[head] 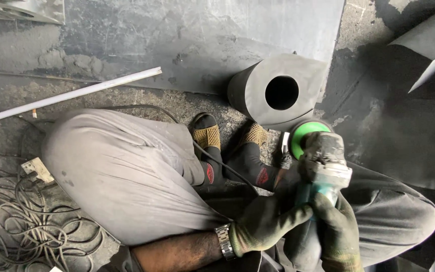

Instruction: Grinding the edges and surfaces of cylindrical rubber or foam blocks using an electric angle grinder.

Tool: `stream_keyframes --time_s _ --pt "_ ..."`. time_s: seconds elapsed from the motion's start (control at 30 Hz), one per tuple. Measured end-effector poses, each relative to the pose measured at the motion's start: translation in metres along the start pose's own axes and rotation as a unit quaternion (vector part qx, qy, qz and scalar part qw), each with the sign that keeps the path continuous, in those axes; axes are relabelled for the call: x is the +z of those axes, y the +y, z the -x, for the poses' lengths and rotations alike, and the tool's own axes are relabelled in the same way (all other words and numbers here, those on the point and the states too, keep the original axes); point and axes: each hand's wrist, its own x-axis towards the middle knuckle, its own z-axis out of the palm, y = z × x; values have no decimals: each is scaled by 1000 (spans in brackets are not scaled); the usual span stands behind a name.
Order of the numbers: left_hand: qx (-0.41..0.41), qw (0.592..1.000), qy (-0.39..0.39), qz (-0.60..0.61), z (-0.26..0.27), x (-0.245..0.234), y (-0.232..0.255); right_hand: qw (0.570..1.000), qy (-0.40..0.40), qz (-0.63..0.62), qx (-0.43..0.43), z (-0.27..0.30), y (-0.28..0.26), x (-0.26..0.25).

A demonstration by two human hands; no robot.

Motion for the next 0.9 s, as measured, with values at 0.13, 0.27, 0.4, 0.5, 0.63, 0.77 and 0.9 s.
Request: stream_keyframes --time_s 0.13,0.27,0.4,0.5,0.63,0.77,0.9 --pt "-109 958 39 260 3 -7 2 1000 21 0 -8 6 5 4" --pt "-21 996 31 84 8 -5 1 1000 14 9 10 6 4 5" --pt "-8 994 89 54 -18 -26 -3 1000 11 -14 9 -13 -15 14" --pt "-188 902 64 382 -38 -51 6 999 6 -36 3 -8 -13 11" --pt "-116 943 41 309 -16 -34 7 1000 2 -30 9 3 11 -7" --pt "-111 957 7 268 -12 -29 5 1000 3 -17 17 2 -6 10" --pt "-199 888 87 405 -42 -57 4 999 2 -38 23 -9 -29 31"
